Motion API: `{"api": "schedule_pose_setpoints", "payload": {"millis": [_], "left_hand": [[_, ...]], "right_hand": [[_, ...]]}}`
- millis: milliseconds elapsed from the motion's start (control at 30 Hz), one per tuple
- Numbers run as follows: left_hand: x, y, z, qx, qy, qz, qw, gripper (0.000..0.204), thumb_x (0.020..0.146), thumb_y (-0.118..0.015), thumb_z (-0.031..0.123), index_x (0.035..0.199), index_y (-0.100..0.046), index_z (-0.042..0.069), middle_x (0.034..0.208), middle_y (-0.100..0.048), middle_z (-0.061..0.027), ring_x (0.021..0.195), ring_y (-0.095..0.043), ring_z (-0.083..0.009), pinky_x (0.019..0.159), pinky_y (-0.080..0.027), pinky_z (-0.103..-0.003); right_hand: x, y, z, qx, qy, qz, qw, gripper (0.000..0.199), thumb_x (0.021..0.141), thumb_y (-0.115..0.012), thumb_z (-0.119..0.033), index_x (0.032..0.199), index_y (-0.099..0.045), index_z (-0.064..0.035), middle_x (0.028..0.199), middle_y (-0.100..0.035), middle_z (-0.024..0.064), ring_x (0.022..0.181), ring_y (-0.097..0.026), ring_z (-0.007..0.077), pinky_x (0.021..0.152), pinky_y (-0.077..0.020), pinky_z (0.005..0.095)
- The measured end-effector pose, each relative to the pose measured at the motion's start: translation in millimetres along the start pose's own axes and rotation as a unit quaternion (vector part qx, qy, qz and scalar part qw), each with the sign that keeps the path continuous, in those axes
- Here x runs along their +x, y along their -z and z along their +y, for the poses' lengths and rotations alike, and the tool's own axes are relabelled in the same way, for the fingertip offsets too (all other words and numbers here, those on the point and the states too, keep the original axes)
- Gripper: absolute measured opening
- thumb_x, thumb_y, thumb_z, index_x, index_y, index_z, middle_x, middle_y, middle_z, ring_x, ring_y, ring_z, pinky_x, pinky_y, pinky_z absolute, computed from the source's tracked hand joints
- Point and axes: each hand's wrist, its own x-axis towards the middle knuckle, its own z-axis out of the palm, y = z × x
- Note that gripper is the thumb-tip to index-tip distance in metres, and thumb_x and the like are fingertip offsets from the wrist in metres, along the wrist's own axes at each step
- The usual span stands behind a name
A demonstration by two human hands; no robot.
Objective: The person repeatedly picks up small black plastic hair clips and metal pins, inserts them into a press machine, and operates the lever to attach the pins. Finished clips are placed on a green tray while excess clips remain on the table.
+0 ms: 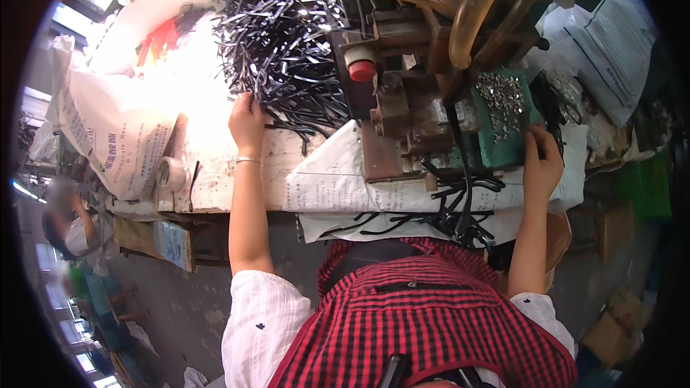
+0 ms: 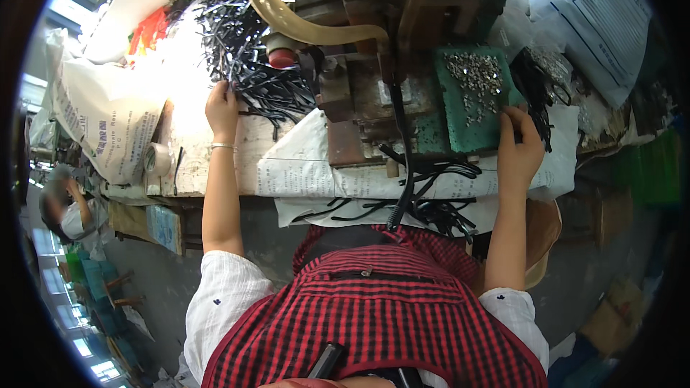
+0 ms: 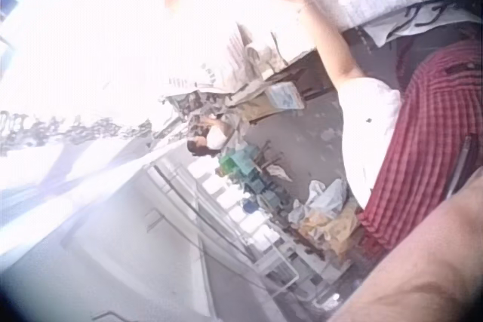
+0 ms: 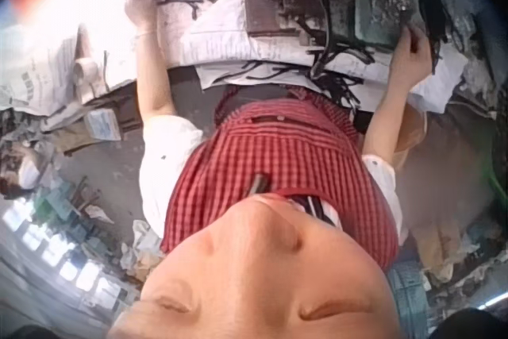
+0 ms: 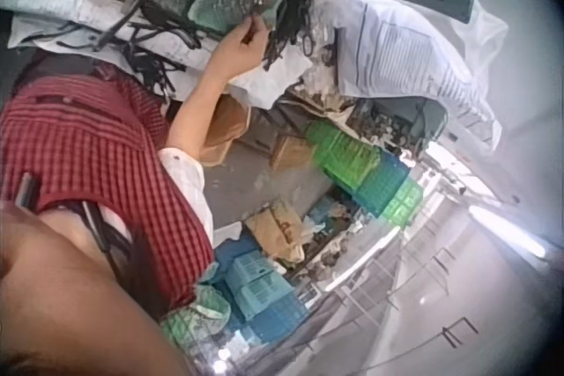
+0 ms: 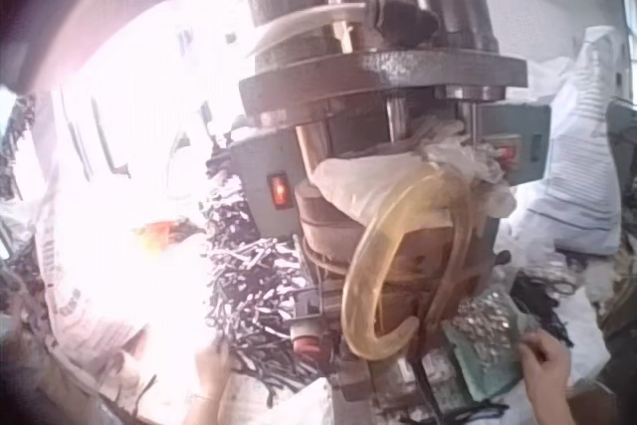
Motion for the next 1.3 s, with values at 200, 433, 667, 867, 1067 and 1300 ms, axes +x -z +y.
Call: {"api": "schedule_pose_setpoints", "payload": {"millis": [200,433,667,867,1067,1300], "left_hand": [[-7,33,103,-0.116,0.008,0.127,0.985,0.009,0.098,-0.071,0.012,0.098,-0.073,0.003,0.087,-0.069,-0.0059,0.069,-0.060,-0.0172,0.063,-0.049,-0.030],[-28,37,185,-0.411,0.130,0.086,0.898,0.021,0.109,-0.058,0.018,0.105,-0.069,-0.001,0.092,-0.073,-0.0056,0.078,-0.061,-0.0075,0.066,-0.050,-0.022],[-1,114,269,-0.614,-0.057,0.106,0.780,0.011,0.106,-0.056,0.007,0.103,-0.061,-0.003,0.097,-0.074,-0.0159,0.087,-0.068,-0.0202,0.082,-0.056,-0.032],[18,129,294,-0.514,-0.129,0.115,0.840,0.013,0.099,-0.062,-0.005,0.112,-0.061,-0.006,0.098,-0.073,-0.0198,0.091,-0.072,-0.0251,0.091,-0.056,-0.036],[-27,115,319,-0.330,-0.383,0.011,0.863,0.017,0.081,-0.079,-0.002,0.096,-0.073,0.002,0.098,-0.075,-0.0138,0.068,-0.068,-0.0188,0.061,-0.054,-0.031],[-31,87,325,-0.277,-0.446,0.058,0.849,0.025,0.074,-0.087,0.003,0.095,-0.074,0.007,0.097,-0.076,-0.0085,0.059,-0.063,-0.0142,0.050,-0.047,-0.027]], "right_hand": [[4,-5,-34,0.154,-0.061,-0.075,0.983,0.017,0.094,-0.072,-0.003,0.111,-0.074,-0.0034,0.102,-0.074,0.0026,0.093,-0.066,0.0094,0.087,-0.0509,0.0244],[11,-55,-127,0.183,0.172,-0.067,0.966,0.013,0.091,-0.071,0.000,0.104,-0.073,0.0001,0.102,-0.073,0.0072,0.099,-0.069,0.0158,0.089,-0.0518,0.0282],[-1,-63,-142,0.365,0.059,-0.121,0.921,0.049,0.086,-0.076,0.000,0.131,-0.058,-0.0007,0.109,-0.073,0.0097,0.094,-0.071,0.0168,0.086,-0.0541,0.0307],[-8,-39,-173,0.388,0.007,-0.176,0.905,0.060,0.087,-0.071,0.000,0.143,-0.050,-0.0017,0.114,-0.073,0.0125,0.105,-0.071,0.0200,0.093,-0.0533,0.0325],[12,-14,-149,0.323,0.059,-0.288,0.900,0.055,0.090,-0.062,0.002,0.144,-0.054,-0.0035,0.129,-0.068,0.0134,0.125,-0.064,0.0223,0.104,-0.0491,0.0341],[41,-14,-12,0.107,-0.004,-0.027,0.994,0.049,0.089,-0.055,0.009,0.134,-0.064,-0.0077,0.122,-0.071,0.0102,0.118,-0.066,0.0190,0.101,-0.0498,0.0330]]}}
